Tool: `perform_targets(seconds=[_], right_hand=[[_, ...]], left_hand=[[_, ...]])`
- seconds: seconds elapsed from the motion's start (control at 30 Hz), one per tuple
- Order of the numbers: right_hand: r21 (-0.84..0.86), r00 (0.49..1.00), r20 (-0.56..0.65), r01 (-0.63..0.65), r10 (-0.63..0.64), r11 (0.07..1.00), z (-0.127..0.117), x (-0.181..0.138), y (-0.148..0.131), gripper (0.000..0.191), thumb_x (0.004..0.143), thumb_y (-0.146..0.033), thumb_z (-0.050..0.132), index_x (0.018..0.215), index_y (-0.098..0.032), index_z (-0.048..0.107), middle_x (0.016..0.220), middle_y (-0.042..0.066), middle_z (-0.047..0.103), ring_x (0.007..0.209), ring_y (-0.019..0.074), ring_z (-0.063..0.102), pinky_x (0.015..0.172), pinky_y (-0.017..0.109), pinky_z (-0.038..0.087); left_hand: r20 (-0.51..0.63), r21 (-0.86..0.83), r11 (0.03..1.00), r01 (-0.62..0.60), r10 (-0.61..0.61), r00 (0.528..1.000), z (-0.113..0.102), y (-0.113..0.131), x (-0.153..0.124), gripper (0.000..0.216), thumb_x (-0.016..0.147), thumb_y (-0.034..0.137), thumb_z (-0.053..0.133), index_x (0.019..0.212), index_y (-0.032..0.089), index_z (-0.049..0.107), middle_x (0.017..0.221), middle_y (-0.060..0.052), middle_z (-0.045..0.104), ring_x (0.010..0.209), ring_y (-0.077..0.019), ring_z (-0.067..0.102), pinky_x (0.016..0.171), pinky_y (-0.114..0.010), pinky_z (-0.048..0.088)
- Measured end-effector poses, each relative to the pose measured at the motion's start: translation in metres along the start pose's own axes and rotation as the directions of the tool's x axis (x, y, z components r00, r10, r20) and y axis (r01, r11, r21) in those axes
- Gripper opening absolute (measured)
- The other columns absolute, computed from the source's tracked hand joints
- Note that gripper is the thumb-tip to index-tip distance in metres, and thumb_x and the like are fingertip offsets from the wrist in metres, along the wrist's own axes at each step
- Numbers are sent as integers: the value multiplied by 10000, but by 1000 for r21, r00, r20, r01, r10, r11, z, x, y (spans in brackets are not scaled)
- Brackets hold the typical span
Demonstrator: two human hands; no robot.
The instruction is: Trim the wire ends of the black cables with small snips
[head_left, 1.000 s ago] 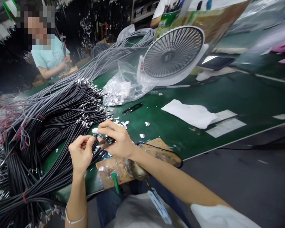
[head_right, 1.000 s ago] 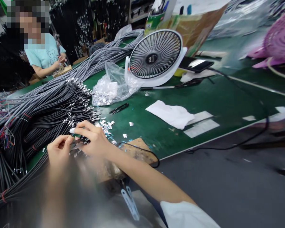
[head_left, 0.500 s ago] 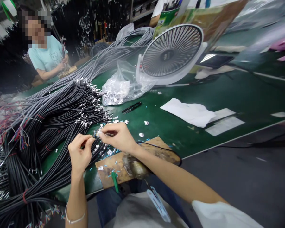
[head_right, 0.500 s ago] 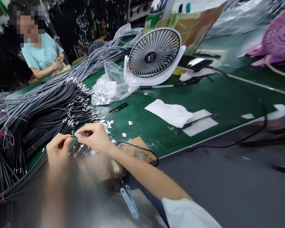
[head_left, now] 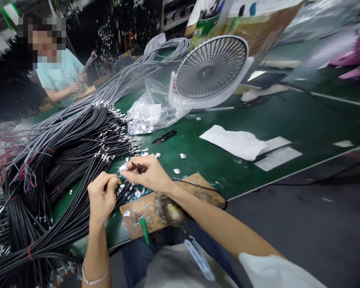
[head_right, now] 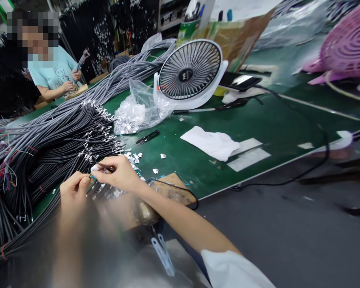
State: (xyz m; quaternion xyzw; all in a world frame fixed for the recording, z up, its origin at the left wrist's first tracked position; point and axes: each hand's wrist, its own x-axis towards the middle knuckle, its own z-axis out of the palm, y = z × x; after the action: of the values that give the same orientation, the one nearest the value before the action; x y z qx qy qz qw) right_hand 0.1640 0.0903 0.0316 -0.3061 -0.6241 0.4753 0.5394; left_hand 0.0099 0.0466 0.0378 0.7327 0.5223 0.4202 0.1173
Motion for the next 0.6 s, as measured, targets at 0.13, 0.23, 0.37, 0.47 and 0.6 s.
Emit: perform_targets(seconds=[0.13, 0.23, 0.37, 0.47, 0.6], right_hand=[[-44, 999, -35, 36, -38, 998, 1, -1, 1, 130, 667, -224, 582, 586, -127, 612, 522, -22, 494, 476, 61, 374, 452, 199, 304], [-13, 999, -37, -22, 21, 1000, 4, -1, 3, 165, 672, -248, 564, 548, -142, 549, 489, -46, 407, 465, 57, 321, 436, 195, 276], [7, 997, -46, -67, 68, 998, 8, -2, 2, 211, 688, -284, 554, 532, -160, 484, 497, -54, 355, 477, 58, 284, 442, 198, 264], [-28, 996, -46, -82, 80, 996, 9, -2, 1, 159, 699, -269, 543, 589, -155, 529, 524, -45, 406, 488, 62, 302, 462, 204, 282], [-23, 993, -22, -119, 118, 993, 9, -2, 2, 109, 706, -240, 534, 652, -150, 564, 551, -37, 456, 514, 70, 346, 479, 203, 290]], left_hand=[[-9, 36, 999, -15, 15, 1000, 2, 0, -1, 217, 876, 175, 507, 688, 183, 617, 605, 32, 556, 551, -84, 478, 518, -206, 343], [-51, 85, 996, -26, 30, 998, 4, 0, -1, 199, 873, 183, 518, 705, 180, 625, 633, 19, 580, 576, -93, 506, 537, -210, 363], [-127, 131, 991, -40, 56, 990, 7, -3, -1, 172, 874, 207, 525, 758, 179, 650, 700, -7, 611, 642, -114, 544, 586, -219, 402], [-152, 75, 997, -22, 34, 988, 8, -6, -1, 138, 865, 227, 542, 816, 189, 665, 743, -10, 620, 674, -115, 557, 608, -212, 425], [-162, -61, 995, 76, -85, 983, 9, -6, -2, 213, 857, 272, 561, 1041, 212, 651, 699, 17, 575, 591, -97, 517, 544, -197, 414]])
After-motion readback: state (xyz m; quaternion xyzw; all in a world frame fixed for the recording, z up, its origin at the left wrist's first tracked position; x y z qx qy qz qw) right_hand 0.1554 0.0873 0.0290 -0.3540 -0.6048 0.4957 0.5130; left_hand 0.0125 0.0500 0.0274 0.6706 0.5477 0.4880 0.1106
